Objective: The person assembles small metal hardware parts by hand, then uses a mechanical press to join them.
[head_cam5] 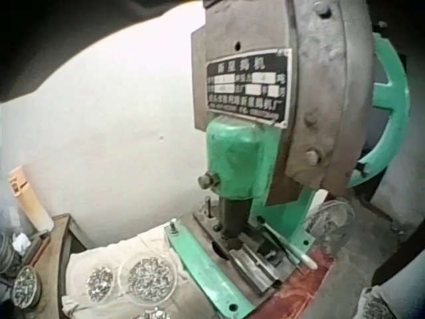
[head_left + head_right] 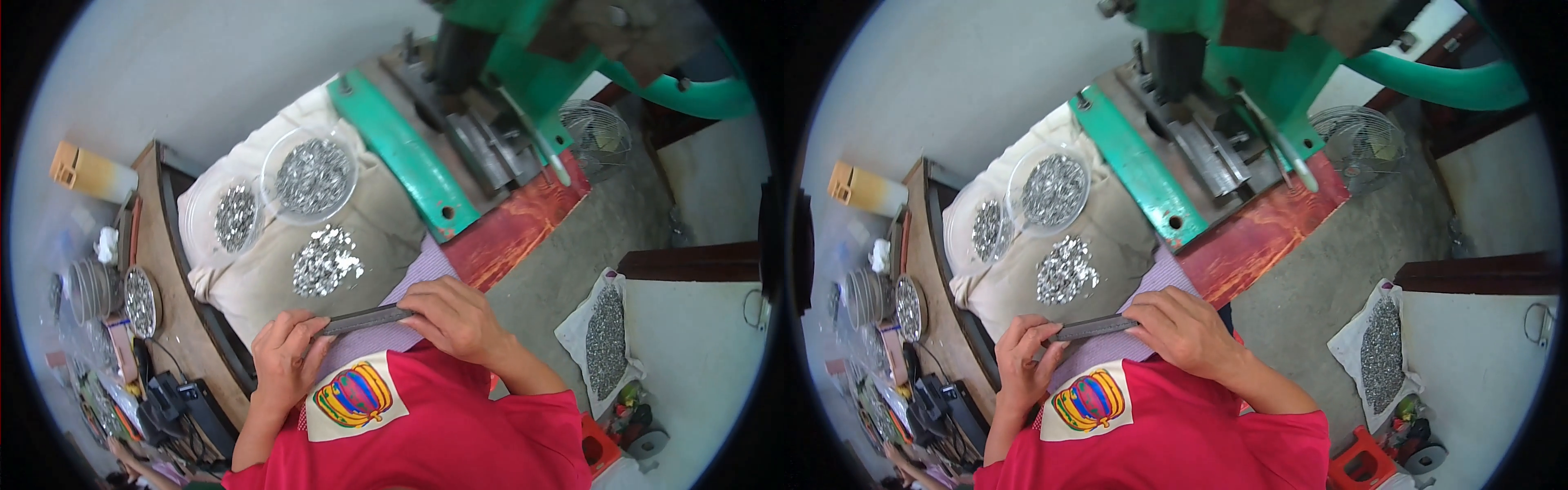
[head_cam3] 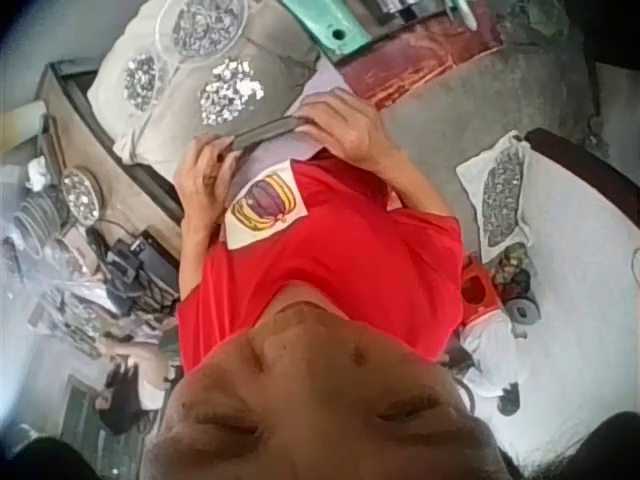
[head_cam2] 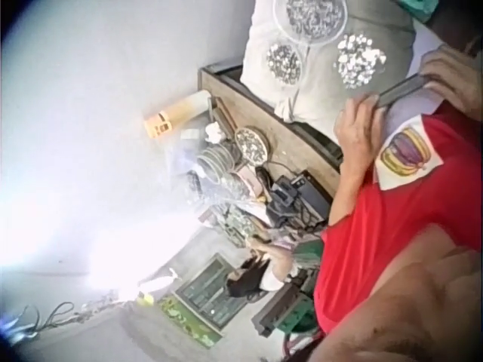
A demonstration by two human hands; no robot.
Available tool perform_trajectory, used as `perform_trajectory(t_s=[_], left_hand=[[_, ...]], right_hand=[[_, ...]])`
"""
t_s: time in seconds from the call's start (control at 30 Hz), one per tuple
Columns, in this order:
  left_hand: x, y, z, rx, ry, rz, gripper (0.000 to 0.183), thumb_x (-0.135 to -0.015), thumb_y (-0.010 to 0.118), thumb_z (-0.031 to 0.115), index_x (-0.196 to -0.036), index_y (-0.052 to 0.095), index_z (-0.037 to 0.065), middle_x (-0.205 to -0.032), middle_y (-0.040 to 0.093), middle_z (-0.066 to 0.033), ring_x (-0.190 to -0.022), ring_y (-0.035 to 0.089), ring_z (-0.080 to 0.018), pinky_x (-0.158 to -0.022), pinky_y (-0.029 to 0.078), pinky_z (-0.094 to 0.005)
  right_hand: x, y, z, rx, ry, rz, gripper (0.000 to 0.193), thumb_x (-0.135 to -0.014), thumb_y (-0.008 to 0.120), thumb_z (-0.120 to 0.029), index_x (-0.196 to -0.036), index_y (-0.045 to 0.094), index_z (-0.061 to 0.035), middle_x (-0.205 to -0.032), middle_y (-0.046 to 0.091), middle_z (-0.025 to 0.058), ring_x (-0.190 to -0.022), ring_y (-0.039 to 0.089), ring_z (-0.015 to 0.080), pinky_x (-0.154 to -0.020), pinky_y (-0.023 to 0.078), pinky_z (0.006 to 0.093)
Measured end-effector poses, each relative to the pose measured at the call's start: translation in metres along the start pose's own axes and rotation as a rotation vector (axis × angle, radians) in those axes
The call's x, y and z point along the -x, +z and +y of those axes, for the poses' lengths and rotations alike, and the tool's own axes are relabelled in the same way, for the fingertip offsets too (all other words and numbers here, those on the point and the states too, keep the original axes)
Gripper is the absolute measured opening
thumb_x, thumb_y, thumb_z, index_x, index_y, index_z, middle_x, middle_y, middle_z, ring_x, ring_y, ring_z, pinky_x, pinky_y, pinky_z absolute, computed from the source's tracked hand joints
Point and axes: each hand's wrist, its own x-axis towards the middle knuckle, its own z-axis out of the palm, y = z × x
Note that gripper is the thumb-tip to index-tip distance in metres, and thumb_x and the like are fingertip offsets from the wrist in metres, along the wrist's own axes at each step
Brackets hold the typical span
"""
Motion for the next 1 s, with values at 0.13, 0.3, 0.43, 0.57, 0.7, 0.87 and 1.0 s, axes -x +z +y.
perform_trajectory(t_s=[0.13, 0.3, 0.43, 0.57, 0.7, 0.87, 1.0], left_hand=[[-0.065, -0.005, 0.026, -0.046, 0.280, 0.079, 0.029, -0.072, 0.080, 0.010, -0.099, 0.070, 0.007, -0.097, 0.067, -0.0057, -0.077, 0.064, -0.0227, -0.064, 0.048, -0.0347], [-0.157, -0.006, 0.053, -0.027, 0.598, 0.103, 0.028, -0.074, 0.077, 0.011, -0.100, 0.068, 0.006, -0.097, 0.063, -0.0044, -0.074, 0.062, -0.0214, -0.062, 0.047, -0.0339], [-0.213, 0.004, 0.066, -0.091, 0.791, 0.029, 0.021, -0.077, 0.074, 0.012, -0.095, 0.065, 0.005, -0.097, 0.059, -0.0055, -0.077, 0.063, -0.0238, -0.067, 0.050, -0.0363], [-0.246, 0.015, 0.075, -0.196, 0.886, -0.072, 0.018, -0.079, 0.072, 0.012, -0.091, 0.063, 0.003, -0.096, 0.057, -0.0065, -0.082, 0.063, -0.0254, -0.071, 0.052, -0.0379], [-0.260, 0.021, 0.079, -0.271, 0.947, -0.126, 0.012, -0.084, 0.065, 0.014, -0.086, 0.060, 0.003, -0.092, 0.053, -0.0076, -0.080, 0.061, -0.0240, -0.071, 0.052, -0.0382], [-0.262, 0.015, 0.093, -0.381, 1.007, -0.168, 0.010, -0.083, 0.063, 0.013, -0.083, 0.061, 0.003, -0.092, 0.052, -0.0067, -0.081, 0.061, -0.0213, -0.072, 0.052, -0.0371], [-0.261, 0.017, 0.102, -0.394, 1.070, -0.205, 0.010, -0.080, 0.063, 0.013, -0.083, 0.061, 0.004, -0.091, 0.052, -0.0057, -0.081, 0.061, -0.0196, -0.072, 0.053, -0.0360]], right_hand=[[-0.009, -0.045, 0.005, 0.113, -0.042, 0.195, 0.036, -0.073, 0.080, -0.004, -0.108, 0.070, -0.0034, -0.098, 0.067, 0.0095, -0.079, 0.066, 0.0249, -0.064, 0.055, 0.0345], [-0.010, -0.091, 0.014, 0.305, 0.005, 0.431, 0.032, -0.073, 0.082, -0.004, -0.103, 0.073, -0.0044, -0.094, 0.068, 0.0100, -0.073, 0.068, 0.0212, -0.059, 0.055, 0.0316], [-0.013, -0.100, 0.027, 0.277, 0.097, 0.553, 0.028, -0.075, 0.081, 0.000, -0.101, 0.072, -0.0035, -0.093, 0.068, 0.0100, -0.068, 0.068, 0.0179, -0.055, 0.054, 0.0294], [-0.014, -0.097, 0.040, 0.319, 0.140, 0.605, 0.027, -0.076, 0.080, -0.002, -0.101, 0.071, -0.0033, -0.093, 0.068, 0.0103, -0.069, 0.068, 0.0189, -0.056, 0.054, 0.0301], [-0.016, -0.091, 0.045, 0.319, 0.191, 0.595, 0.024, -0.078, 0.079, -0.004, -0.100, 0.071, -0.0031, -0.093, 0.068, 0.0105, -0.070, 0.068, 0.0208, -0.057, 0.054, 0.0308], [-0.012, -0.092, 0.039, 0.323, 0.180, 0.594, 0.023, -0.077, 0.079, -0.004, -0.099, 0.071, -0.0035, -0.090, 0.067, 0.0088, -0.068, 0.068, 0.0192, -0.057, 0.054, 0.0299], [-0.002, -0.090, 0.028, 0.198, 0.317, 0.572, 0.025, -0.073, 0.079, 0.003, -0.097, 0.070, 0.0016, -0.089, 0.068, 0.0121, -0.070, 0.068, 0.0177, -0.061, 0.054, 0.0272]])
